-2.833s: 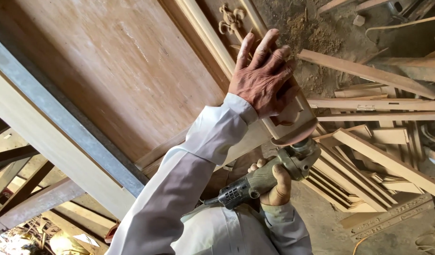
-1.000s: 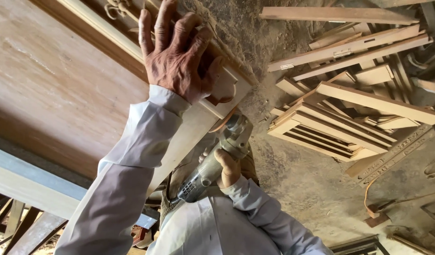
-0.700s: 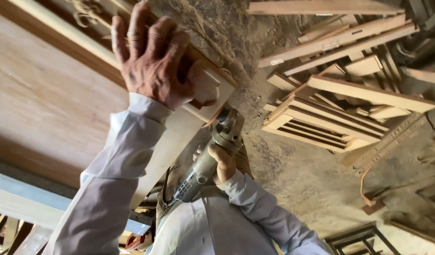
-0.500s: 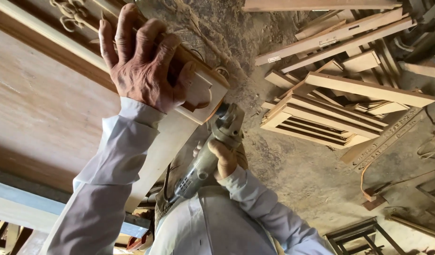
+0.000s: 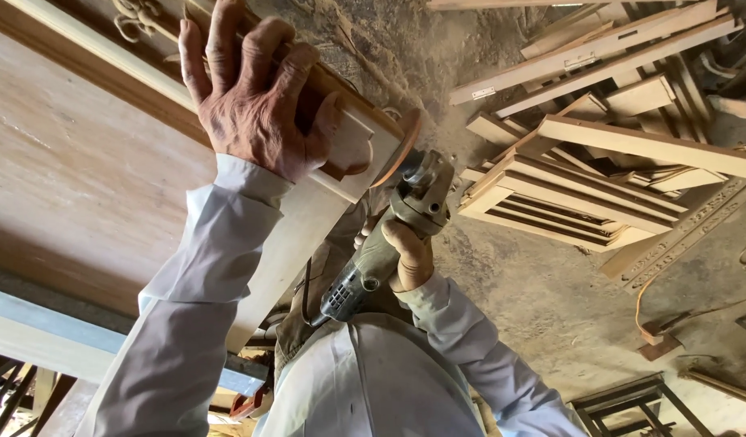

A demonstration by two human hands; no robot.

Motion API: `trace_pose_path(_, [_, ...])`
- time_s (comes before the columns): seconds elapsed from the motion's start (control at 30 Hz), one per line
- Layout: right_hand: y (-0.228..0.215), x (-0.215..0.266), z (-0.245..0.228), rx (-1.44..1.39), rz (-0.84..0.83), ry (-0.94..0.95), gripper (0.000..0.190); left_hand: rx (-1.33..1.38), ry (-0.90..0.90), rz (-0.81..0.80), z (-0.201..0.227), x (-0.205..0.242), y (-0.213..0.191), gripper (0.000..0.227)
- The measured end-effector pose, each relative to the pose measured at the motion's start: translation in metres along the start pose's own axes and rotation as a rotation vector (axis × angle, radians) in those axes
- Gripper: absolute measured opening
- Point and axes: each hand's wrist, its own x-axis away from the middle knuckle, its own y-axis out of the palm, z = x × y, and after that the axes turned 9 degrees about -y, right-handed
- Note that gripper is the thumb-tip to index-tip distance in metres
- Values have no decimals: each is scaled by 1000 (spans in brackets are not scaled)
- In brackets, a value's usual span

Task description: Sanding a decorative wooden door panel with an electric sander and checking for flatness with a straight edge.

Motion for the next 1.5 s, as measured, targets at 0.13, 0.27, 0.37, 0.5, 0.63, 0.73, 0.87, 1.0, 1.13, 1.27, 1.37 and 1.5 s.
trace_pose_path(0.13, [-8, -4, 16, -68, -73, -68, 41, -5, 9, 31, -2, 1, 2, 50])
trace_pose_path(0.27, [-13, -14, 24, 40, 21, -10, 32, -4, 9, 15, -2, 0, 0, 56])
trace_pose_path(0.37, [-29, -19, 44, -11, -35, 14, 26, 0, 10, 6, 0, -1, -1, 55])
trace_pose_path(0.5, [-44, -20, 69, -82, -42, 49, 30, 2, 0, -3, 0, 0, -1, 56])
trace_pose_path(0.63, [-83, -32, 109, -245, -420, 75, 20, -42, 13, 14, -9, 1, 9, 49])
trace_pose_path(0.73, [-27, -4, 76, -238, -213, 43, 25, -47, 28, 77, -12, 1, 12, 46])
trace_pose_path(0.87, [-38, -1, 94, -361, -183, 80, 26, -102, 72, 62, -24, 7, 18, 39])
trace_pose_path(1.0, [-20, 2, 72, -179, -103, 45, 33, -132, 156, 165, -23, 0, 24, 56])
trace_pose_path(1.13, [-15, -1, 72, -259, -20, 43, 34, -111, 152, 132, -9, 1, 13, 49])
trace_pose_path(1.27, [-20, -9, 72, -120, -15, -23, 30, -100, 123, 114, -9, 2, 14, 48])
trace_pose_path(1.37, [-18, -10, 65, -133, -41, -30, 46, -108, 122, 110, -10, 1, 14, 48])
trace_pose_path(1.5, [-33, -15, 79, -201, -44, 112, 28, -116, 112, 92, -8, 0, 11, 46])
